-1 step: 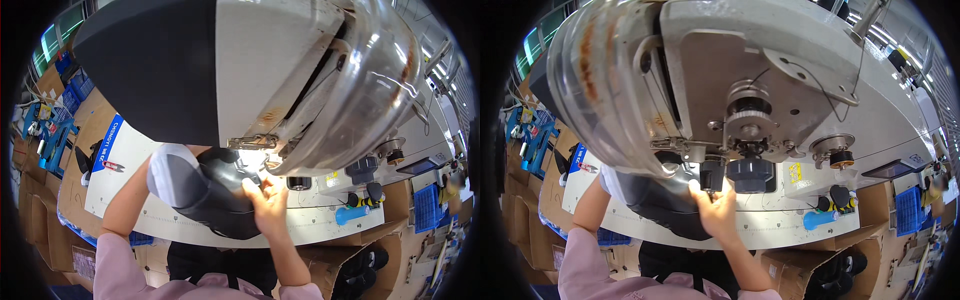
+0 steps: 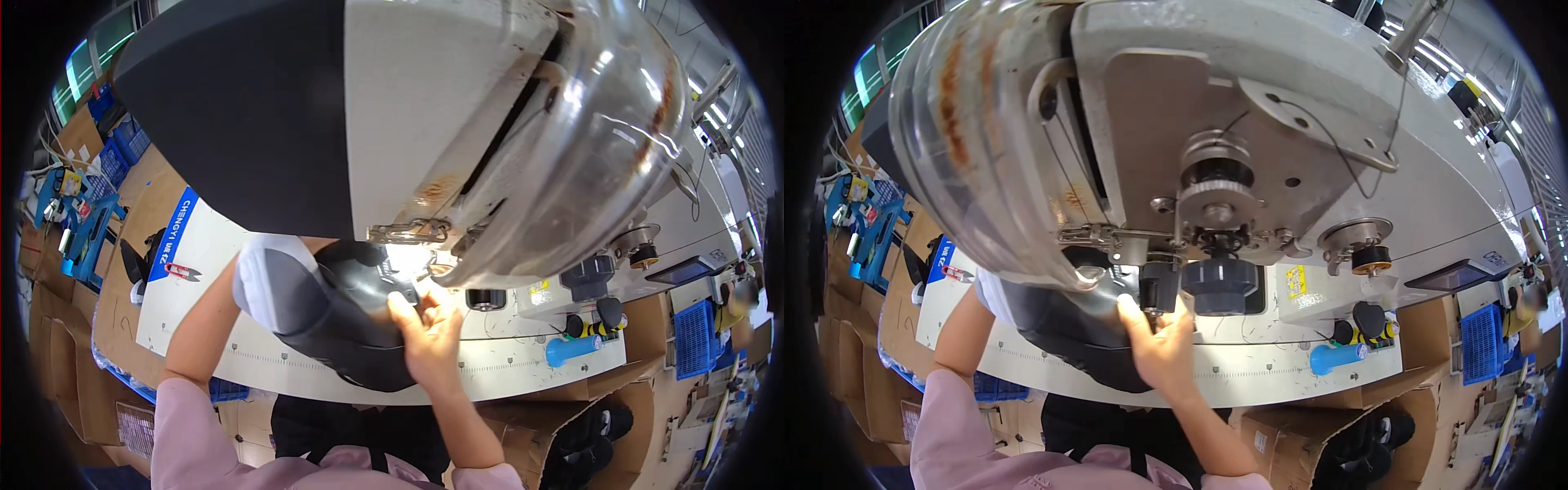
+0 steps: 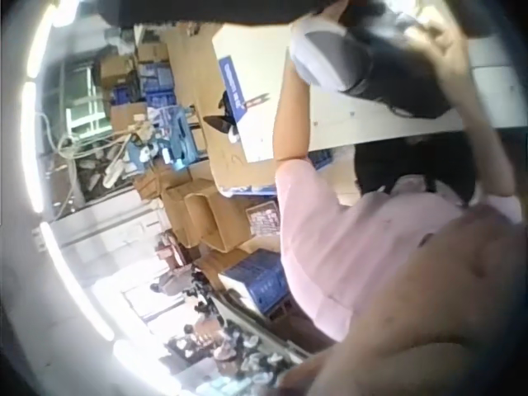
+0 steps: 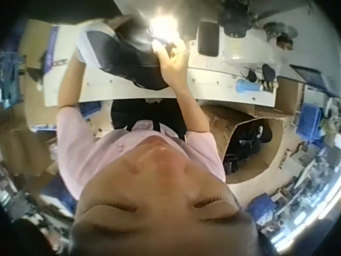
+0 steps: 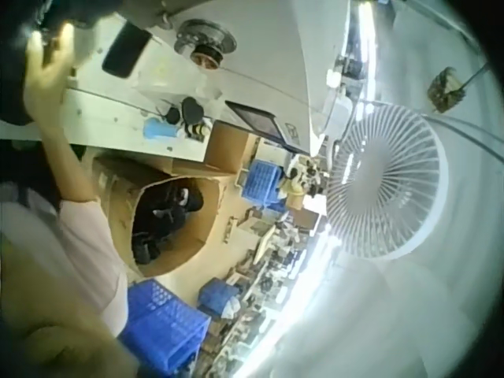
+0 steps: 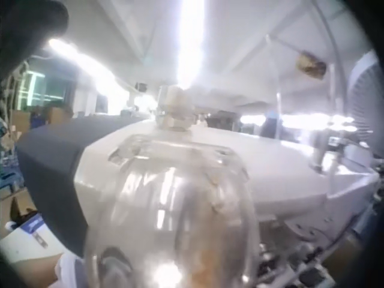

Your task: The person stitches black shoe components using a sewing machine, rotating and guiding the material by hand, and cuts thread using thread snips.

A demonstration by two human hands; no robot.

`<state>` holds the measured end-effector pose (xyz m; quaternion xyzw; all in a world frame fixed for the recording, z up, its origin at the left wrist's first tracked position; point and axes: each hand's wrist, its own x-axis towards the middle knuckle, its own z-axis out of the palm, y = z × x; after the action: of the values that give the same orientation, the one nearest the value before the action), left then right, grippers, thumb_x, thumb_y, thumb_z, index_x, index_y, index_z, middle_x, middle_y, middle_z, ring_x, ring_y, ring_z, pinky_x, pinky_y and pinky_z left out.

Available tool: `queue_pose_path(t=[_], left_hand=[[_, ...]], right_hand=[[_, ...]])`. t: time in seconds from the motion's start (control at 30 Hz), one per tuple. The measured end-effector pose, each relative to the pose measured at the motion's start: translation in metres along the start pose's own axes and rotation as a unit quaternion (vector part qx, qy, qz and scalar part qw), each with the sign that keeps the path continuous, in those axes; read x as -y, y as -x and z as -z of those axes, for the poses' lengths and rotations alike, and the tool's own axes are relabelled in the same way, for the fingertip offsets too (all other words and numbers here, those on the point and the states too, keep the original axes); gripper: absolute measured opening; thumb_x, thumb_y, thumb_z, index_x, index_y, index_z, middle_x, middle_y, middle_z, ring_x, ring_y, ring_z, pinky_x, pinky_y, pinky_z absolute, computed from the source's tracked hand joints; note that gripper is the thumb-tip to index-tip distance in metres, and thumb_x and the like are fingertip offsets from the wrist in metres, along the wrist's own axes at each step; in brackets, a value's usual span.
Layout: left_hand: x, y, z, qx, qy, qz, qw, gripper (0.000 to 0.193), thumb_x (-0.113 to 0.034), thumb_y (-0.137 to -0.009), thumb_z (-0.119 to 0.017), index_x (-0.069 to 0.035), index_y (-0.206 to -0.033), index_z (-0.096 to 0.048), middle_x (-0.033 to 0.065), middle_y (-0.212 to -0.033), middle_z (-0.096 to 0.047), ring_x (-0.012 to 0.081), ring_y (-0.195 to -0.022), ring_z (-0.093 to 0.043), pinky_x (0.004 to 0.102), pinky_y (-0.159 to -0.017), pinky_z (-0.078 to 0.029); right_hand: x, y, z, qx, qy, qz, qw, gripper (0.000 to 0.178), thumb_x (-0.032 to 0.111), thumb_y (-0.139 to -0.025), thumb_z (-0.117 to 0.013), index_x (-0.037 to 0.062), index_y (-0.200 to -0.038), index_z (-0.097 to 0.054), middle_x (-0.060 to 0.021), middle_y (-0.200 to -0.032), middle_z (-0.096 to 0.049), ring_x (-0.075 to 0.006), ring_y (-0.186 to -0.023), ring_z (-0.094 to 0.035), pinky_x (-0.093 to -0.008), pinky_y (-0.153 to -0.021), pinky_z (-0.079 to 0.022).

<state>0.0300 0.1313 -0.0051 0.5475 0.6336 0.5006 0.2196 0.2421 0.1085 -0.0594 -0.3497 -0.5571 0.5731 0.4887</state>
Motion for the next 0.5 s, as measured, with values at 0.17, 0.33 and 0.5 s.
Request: queue_pose_path(t=[0.17, 0.33, 0.5], left_hand=[[-0.034, -0.001, 0.003, -0.033, -0.035, -0.065, 0.997, 0.033, -0.024, -0.084, -0.066, 0.006, -0.098, -0.061, 0.0159, -0.094, -0.065, 0.0212, -0.087, -0.063, 0.0284, -0.078, -0.049], [-0.031, 0.033, 0.064, -0.079, -0.074, -0.123, 0.987, 0.028, -0.019, -0.083, -0.067, 0.005, -0.097, -0.061, 0.0154, -0.094, -0.065, 0.0204, -0.087, -0.062, 0.0278, -0.078, -0.049], [-0.061, 0.098, 0.072, -0.129, -0.194, -0.249, 0.940, 0.015, 0.001, -0.074, -0.067, 0.001, -0.088, -0.062, 0.0084, -0.083, -0.060, 0.0165, -0.077, -0.058, 0.0257, -0.067, -0.045]], right_hand=[[-0.013, 0.015, -0.022, -0.025, -0.047, -0.006, 0.999, 0.010, 0.001, -0.088, -0.060, 0.0015, -0.094, -0.052, -0.0003, -0.082, -0.055, -0.0033, -0.072, -0.049, -0.0183, -0.065, -0.040], [-0.001, 0.024, -0.031, -0.094, -0.023, 0.085, 0.992, 0.021, 0.003, -0.088, -0.061, 0.0011, -0.107, -0.050, -0.0021, -0.088, -0.055, -0.0037, -0.075, -0.049, -0.0177, -0.067, -0.040], [-0.005, 0.024, -0.028, -0.072, 0.082, 0.088, 0.990, 0.028, 0.005, -0.089, -0.061, -0.0001, -0.114, -0.051, -0.0041, -0.093, -0.058, -0.0046, -0.079, -0.052, -0.0184, -0.071, -0.042]])
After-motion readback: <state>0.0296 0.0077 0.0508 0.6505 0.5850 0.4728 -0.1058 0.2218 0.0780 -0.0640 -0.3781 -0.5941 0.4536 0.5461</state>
